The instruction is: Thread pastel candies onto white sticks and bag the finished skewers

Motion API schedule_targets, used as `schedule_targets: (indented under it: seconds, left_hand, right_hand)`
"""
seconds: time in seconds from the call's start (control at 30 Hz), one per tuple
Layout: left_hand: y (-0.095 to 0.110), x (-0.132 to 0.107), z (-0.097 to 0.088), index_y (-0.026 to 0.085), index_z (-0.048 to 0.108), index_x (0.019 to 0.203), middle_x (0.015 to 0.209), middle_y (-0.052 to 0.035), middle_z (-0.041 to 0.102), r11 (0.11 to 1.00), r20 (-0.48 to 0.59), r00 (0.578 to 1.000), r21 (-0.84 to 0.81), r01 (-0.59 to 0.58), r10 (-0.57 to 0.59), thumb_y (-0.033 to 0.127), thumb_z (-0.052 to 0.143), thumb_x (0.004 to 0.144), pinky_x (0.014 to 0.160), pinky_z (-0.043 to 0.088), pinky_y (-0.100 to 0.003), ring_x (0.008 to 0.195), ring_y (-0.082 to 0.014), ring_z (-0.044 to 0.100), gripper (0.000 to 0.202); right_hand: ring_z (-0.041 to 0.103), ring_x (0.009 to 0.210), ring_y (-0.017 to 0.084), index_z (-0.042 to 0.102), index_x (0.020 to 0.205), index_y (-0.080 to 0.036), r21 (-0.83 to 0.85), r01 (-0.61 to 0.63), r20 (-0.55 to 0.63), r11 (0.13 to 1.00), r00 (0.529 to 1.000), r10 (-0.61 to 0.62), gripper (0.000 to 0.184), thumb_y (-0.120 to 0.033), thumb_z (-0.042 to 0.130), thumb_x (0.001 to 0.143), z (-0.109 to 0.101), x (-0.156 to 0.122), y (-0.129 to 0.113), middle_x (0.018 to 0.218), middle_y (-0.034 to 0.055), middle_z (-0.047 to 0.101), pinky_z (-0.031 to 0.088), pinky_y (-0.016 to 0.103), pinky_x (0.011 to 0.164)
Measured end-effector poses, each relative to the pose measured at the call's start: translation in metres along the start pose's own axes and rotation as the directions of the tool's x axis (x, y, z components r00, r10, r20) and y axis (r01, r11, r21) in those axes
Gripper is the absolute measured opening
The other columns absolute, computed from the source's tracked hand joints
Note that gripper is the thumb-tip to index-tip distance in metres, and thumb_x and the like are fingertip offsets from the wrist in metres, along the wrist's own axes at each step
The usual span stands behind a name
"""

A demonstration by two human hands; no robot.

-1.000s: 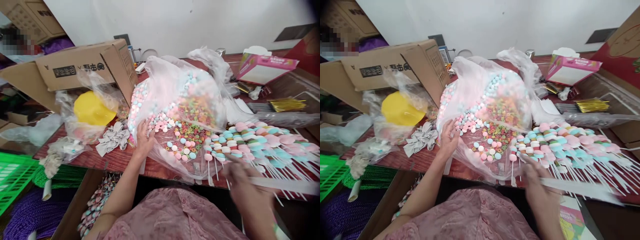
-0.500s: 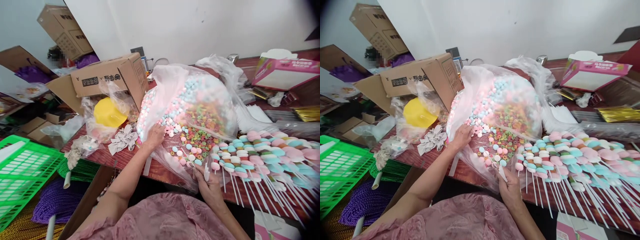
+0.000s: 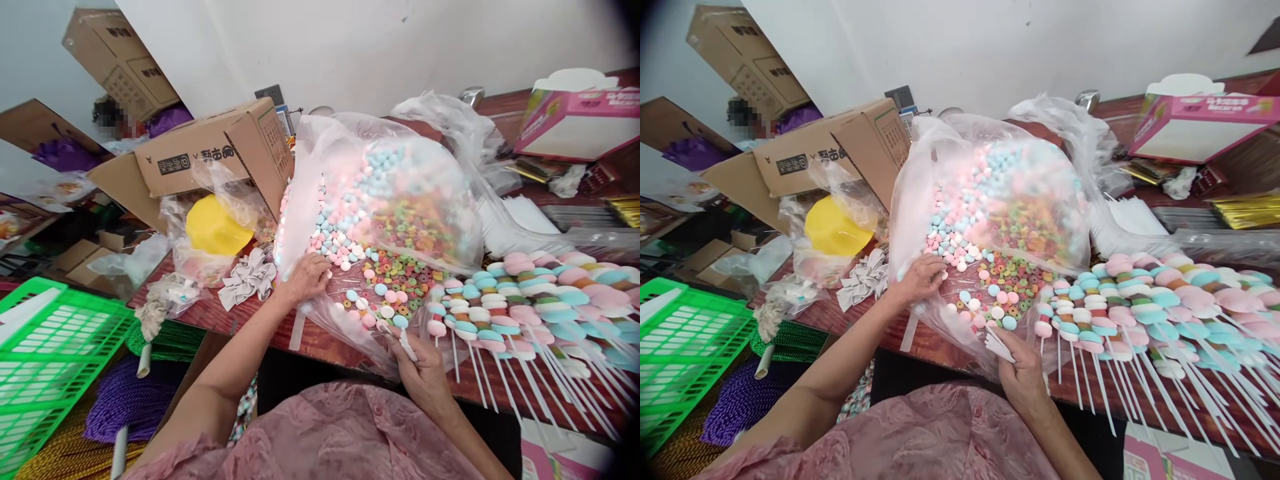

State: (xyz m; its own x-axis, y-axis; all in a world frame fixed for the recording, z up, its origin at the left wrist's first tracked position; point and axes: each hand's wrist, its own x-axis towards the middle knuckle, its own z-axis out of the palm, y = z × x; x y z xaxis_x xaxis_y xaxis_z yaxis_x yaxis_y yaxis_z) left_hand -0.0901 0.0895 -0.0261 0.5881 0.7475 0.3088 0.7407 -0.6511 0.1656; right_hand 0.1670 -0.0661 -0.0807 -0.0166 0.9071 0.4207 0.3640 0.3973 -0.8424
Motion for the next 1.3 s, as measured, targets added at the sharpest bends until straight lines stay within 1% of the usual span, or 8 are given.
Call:
schedule_targets:
  seconds: [0.2,0.4,0.63,0.77,0.9,1.1,1.2,1.3]
  left_hand:
    - [0.013,-0.015,0.004,0.016,0.065,0.110,0.116,-0.0135,0.067,0.999,-0.025,0.999,0.005,0.044,-0.044,0.014,0.054,0.082,0.101,0.047,-0.047,0.113,-0.0268,0.059,0.030]
    - [0.014,-0.017,0.006,0.015,0.067,0.103,0.102,-0.0103,0.068,0.991,-0.121,0.988,-0.103,0.080,-0.093,-0.002,0.045,0.079,0.093,0.053,-0.037,0.101,-0.0204,0.064,0.037]
    - [0.029,-0.020,-0.001,0.015,0.060,0.118,0.117,-0.0118,0.062,0.987,-0.162,0.981,-0.141,0.079,-0.102,0.001,0.049,0.079,0.100,0.050,-0.039,0.113,-0.0219,0.059,0.043]
    - [0.039,-0.024,-0.006,0.016,0.065,0.100,0.101,-0.0104,0.064,0.984,-0.037,0.985,-0.064,0.168,-0.170,0.014,0.056,0.084,0.095,0.051,-0.043,0.102,-0.0251,0.059,0.018]
    - [0.038,-0.018,0.001,0.015,0.068,0.090,0.098,-0.0121,0.063,0.967,0.107,0.965,-0.066,0.247,-0.239,0.009,0.052,0.085,0.088,0.052,-0.040,0.095,-0.0242,0.059,0.017]
    - [0.034,0.006,-0.002,0.019,0.073,0.093,0.093,-0.0078,0.066,0.950,0.030,0.971,-0.202,0.238,-0.237,0.015,0.052,0.088,0.089,0.049,-0.040,0.094,-0.0224,0.059,0.022]
    - [0.034,0.017,0.001,0.020,0.074,0.088,0.094,-0.0072,0.065,0.944,0.069,0.963,-0.191,0.271,-0.262,0.020,0.057,0.086,0.089,0.048,-0.040,0.094,-0.0223,0.058,0.018]
    - [0.034,0.020,0.010,0.018,0.073,0.083,0.083,-0.0071,0.063,0.946,0.109,0.957,-0.154,0.284,-0.269,0.015,0.055,0.085,0.085,0.049,-0.039,0.088,-0.0223,0.057,0.019]
  right_hand:
    - [0.074,0.079,0.022,0.074,0.111,-0.020,-0.025,0.001,-0.015,1.000,1.000,-0.001,0.030,-0.017,0.055,0.088,-0.001,0.000,-0.001,0.096,0.0057,0.078,0.062,0.037,0.077]
    - [0.073,0.075,0.022,0.073,0.111,-0.019,-0.032,-0.003,0.003,0.999,1.000,0.003,0.030,-0.015,0.055,0.088,-0.002,0.001,-0.004,0.089,0.0051,0.077,0.061,0.036,0.073]
    - [0.071,0.072,0.021,0.073,0.111,-0.019,-0.042,0.017,0.009,0.999,1.000,-0.017,0.030,-0.016,0.054,0.088,-0.003,0.002,-0.005,0.081,0.0042,0.075,0.061,0.035,0.070]
    - [0.072,0.075,0.021,0.073,0.111,-0.019,-0.048,0.005,0.016,0.999,1.000,-0.004,0.030,-0.017,0.054,0.088,-0.002,0.000,-0.003,0.088,0.0049,0.076,0.061,0.036,0.072]
    - [0.072,0.076,0.022,0.073,0.110,-0.020,-0.051,0.007,0.023,0.999,1.000,-0.006,0.029,-0.017,0.054,0.088,-0.002,0.000,-0.004,0.092,0.0058,0.077,0.061,0.037,0.074]
    - [0.073,0.073,0.021,0.073,0.112,-0.019,-0.052,0.060,0.007,0.997,0.998,-0.060,0.032,-0.015,0.053,0.088,-0.003,0.003,-0.008,0.100,0.0064,0.078,0.062,0.035,0.073]
    - [0.074,0.075,0.021,0.073,0.112,-0.018,-0.060,0.077,-0.001,0.995,0.997,-0.077,0.033,-0.012,0.053,0.087,-0.002,0.003,-0.008,0.104,0.0070,0.078,0.062,0.035,0.074]
    - [0.075,0.079,0.022,0.074,0.111,-0.018,-0.057,0.072,-0.003,0.996,0.997,-0.073,0.032,-0.012,0.053,0.086,-0.003,0.004,-0.008,0.102,0.0069,0.078,0.062,0.036,0.076]
